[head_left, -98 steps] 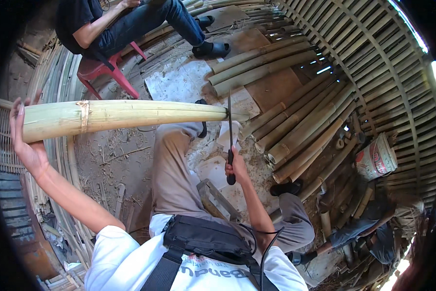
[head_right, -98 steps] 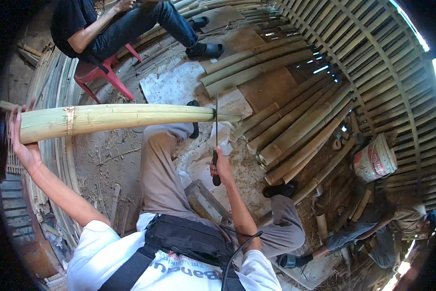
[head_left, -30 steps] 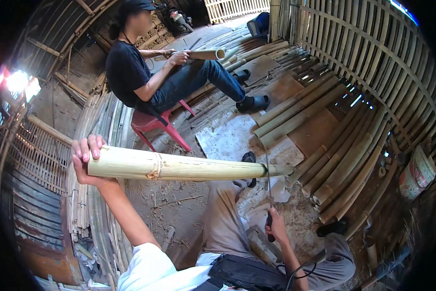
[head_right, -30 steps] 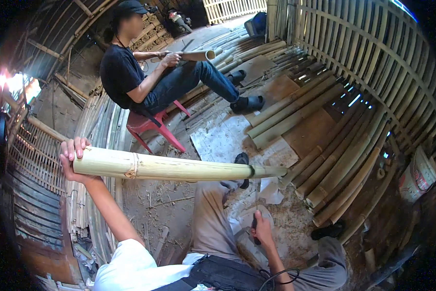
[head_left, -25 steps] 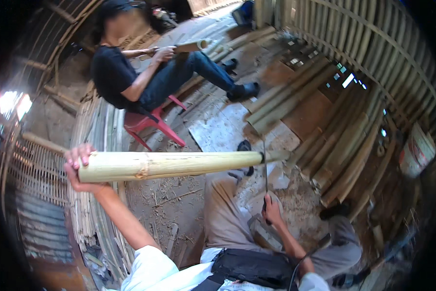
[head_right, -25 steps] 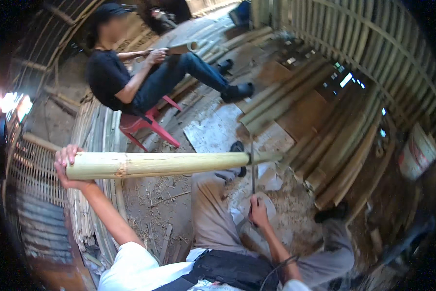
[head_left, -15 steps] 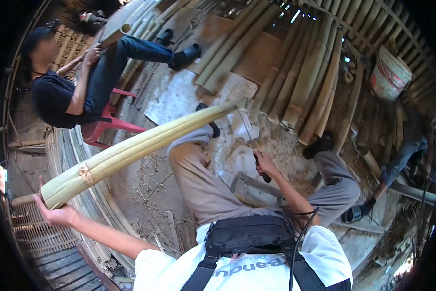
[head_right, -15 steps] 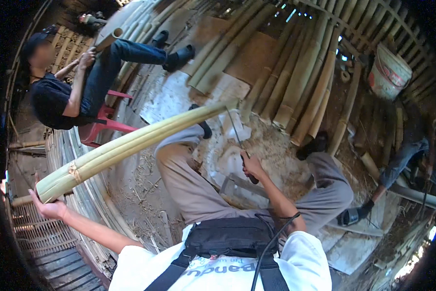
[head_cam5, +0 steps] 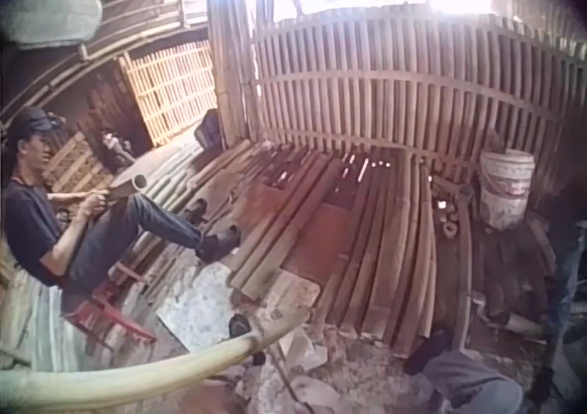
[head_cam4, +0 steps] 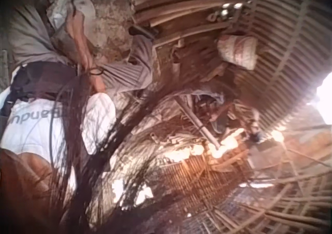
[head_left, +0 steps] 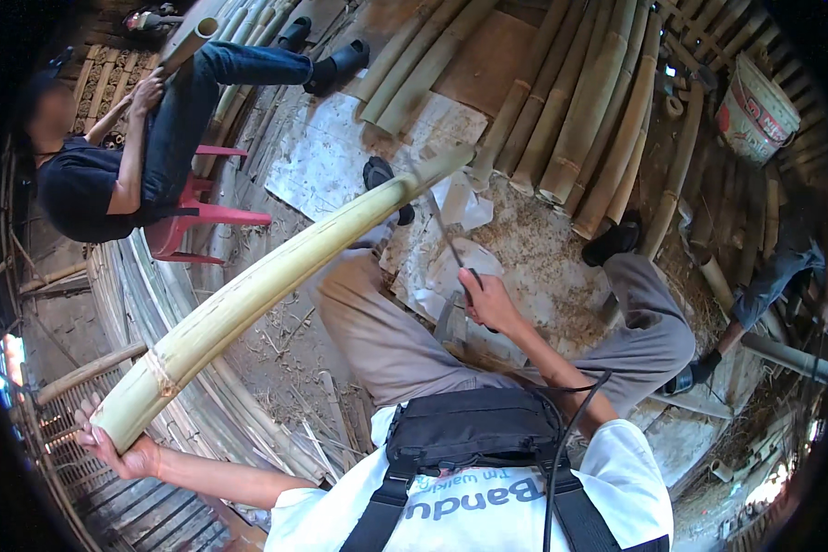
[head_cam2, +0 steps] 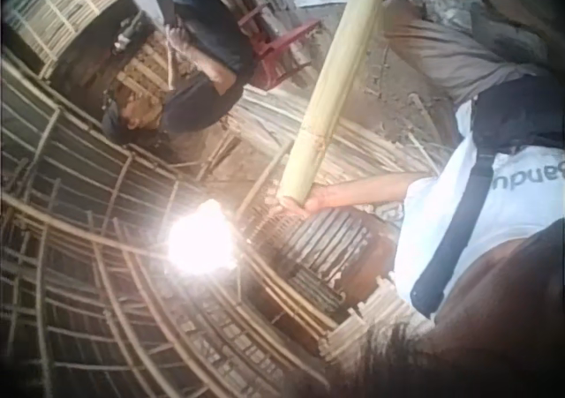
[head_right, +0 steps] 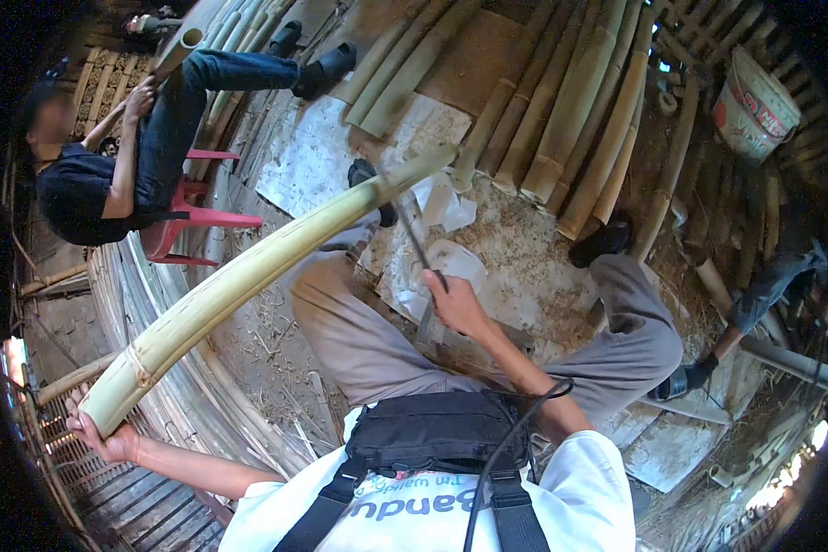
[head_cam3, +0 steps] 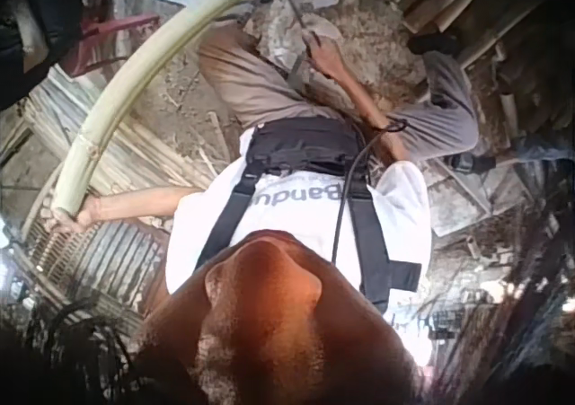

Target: The person is carving and shaping a piece of bamboo using a large knife.

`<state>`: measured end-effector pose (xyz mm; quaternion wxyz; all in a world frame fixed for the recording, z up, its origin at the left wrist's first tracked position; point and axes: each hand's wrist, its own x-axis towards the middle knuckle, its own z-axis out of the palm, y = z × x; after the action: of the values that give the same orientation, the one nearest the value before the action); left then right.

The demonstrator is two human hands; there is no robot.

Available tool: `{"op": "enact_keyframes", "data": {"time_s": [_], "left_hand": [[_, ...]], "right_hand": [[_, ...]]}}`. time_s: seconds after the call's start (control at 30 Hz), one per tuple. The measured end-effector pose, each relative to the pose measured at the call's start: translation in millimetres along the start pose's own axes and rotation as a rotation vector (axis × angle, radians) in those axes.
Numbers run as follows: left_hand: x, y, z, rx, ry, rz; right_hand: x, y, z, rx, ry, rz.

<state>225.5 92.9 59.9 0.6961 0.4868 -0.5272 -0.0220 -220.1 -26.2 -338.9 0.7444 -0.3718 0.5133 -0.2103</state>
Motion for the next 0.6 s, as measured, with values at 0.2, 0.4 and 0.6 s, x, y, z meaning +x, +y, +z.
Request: {"op": "enact_keyframes", "data": {"time_s": [0.2,0.4,0.6], "left_hand": [[17.7,-28.6,-28.0,-0.008,0.204,-0.053],[30.7,-40.5,-6.1,-0.014,0.367,0.047],[43.9,-43.0,17.1,0.502,0.523,-0.164]], "right_hand": [[25.4,21.7,12.4,-0.248,-0.008,-0.098],[80.0,38.6,-13.7,0.095,0.205,0.182],[27.6,6.7,-3.8,-0.102,-0.101,0.074]]}}
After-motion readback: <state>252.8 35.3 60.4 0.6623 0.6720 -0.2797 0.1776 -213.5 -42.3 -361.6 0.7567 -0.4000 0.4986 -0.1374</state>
